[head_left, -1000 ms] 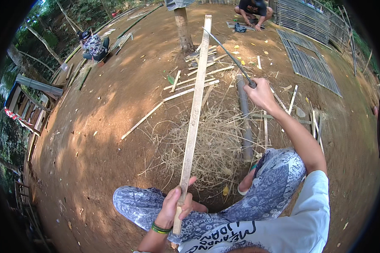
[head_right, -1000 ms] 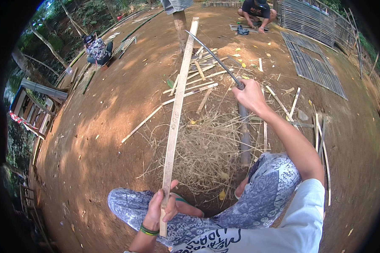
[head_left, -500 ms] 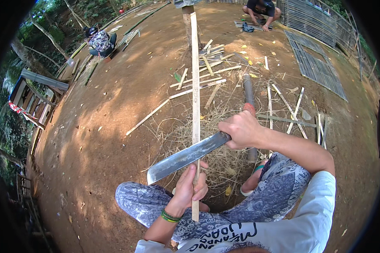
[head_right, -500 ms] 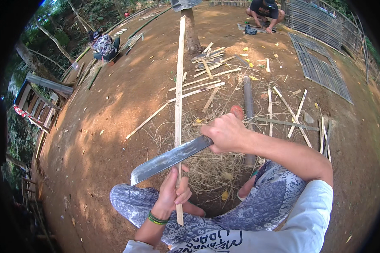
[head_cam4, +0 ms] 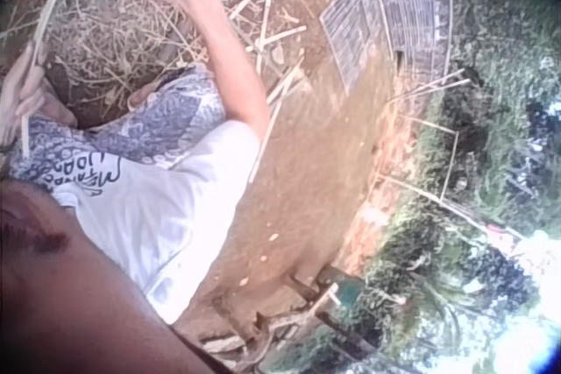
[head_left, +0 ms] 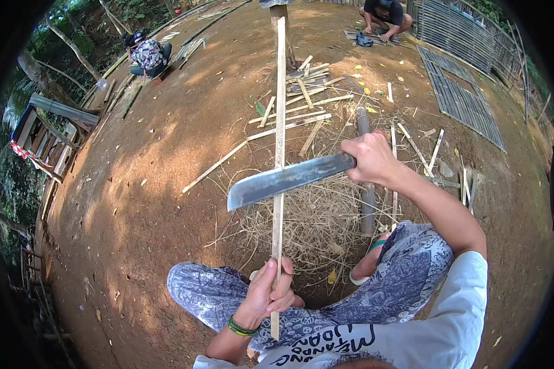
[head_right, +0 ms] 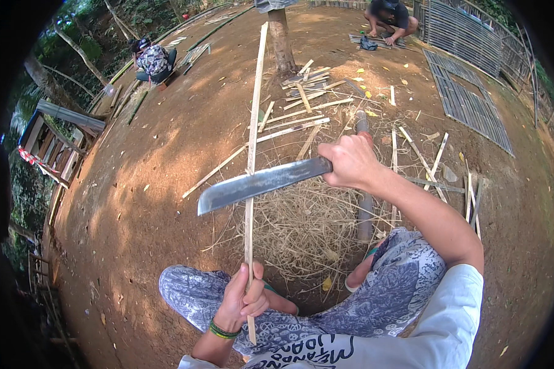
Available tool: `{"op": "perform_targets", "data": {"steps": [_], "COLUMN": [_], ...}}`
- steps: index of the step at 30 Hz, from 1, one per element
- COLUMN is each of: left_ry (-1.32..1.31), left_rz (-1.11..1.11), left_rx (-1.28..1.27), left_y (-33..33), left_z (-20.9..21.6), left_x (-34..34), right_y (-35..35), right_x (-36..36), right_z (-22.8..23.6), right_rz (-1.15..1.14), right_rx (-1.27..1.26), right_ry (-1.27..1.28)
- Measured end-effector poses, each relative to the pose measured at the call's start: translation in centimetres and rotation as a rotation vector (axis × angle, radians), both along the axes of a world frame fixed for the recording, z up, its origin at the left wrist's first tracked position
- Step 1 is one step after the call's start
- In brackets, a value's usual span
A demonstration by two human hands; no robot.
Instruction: The person sits on the ground and uses a machete to split long bamboo poles into thin strips. They hold the bamboo vertically and strike it with the blade to separate the material, occasionally inspecting the resulting strips.
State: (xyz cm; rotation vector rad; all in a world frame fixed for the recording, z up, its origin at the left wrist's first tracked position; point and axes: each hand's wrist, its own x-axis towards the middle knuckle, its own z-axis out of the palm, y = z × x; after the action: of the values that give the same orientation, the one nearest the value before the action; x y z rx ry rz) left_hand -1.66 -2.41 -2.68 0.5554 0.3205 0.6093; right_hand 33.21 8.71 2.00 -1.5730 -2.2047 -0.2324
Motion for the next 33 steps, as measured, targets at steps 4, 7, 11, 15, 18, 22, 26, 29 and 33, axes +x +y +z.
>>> {"op": "perform_targets", "data": {"steps": [4, 7, 11, 15, 18, 22, 26, 29, 33], "left_ry": [-0.066, -0.073, -0.011, 0.111, 0.237, 0.363, 0.521, 0.579, 0.702], "left_rz": [-0.043, -0.067, -0.098, -0.185, -0.121, -0.098, -0.074, -0.062, -0.054], "left_rx": [-0.041, -0.073, -0.146, 0.025, 0.065, 0.148, 0.334, 0.448, 0.560], "left_y": [-1.4, -2.6, -4.8, -6.7, -5.4, -3.2, -3.0, -3.0, -3.6], "left_z": [-0.6, -1.0, -2.1, -2.5, -3.3, -3.7, -3.3, -3.2, -2.7], "left_x": [-1.4, -2.6, -5.2, -8.2, -6.8, -4.7, -2.6, -1.8, -1.4], "right_y": [0.6, 1.1, 2.4, 1.1, 1.3, 0.1, -1.9, -1.6, -1.0], "right_x": [2.3, 3.4, 10.1, 16.1, 15.2, 6.5, 2.8, 1.5, 0.8], "right_z": [0.5, 1.3, 0.5, -1.8, -4.1, 1.1, 3.9, 3.6, 2.3], "right_rz": [-0.150, -0.290, -0.591, -0.852, -0.668, -0.332, -0.175, -0.162, -0.209], "right_rx": [0.035, -0.019, -0.095, -0.008, 0.023, -0.166, -0.257, -0.181, 0.049], "right_ry": [0.016, 0.125, 0.293, 0.566, 1.014, 1.210, 1.044, 0.874, 0.735]}}
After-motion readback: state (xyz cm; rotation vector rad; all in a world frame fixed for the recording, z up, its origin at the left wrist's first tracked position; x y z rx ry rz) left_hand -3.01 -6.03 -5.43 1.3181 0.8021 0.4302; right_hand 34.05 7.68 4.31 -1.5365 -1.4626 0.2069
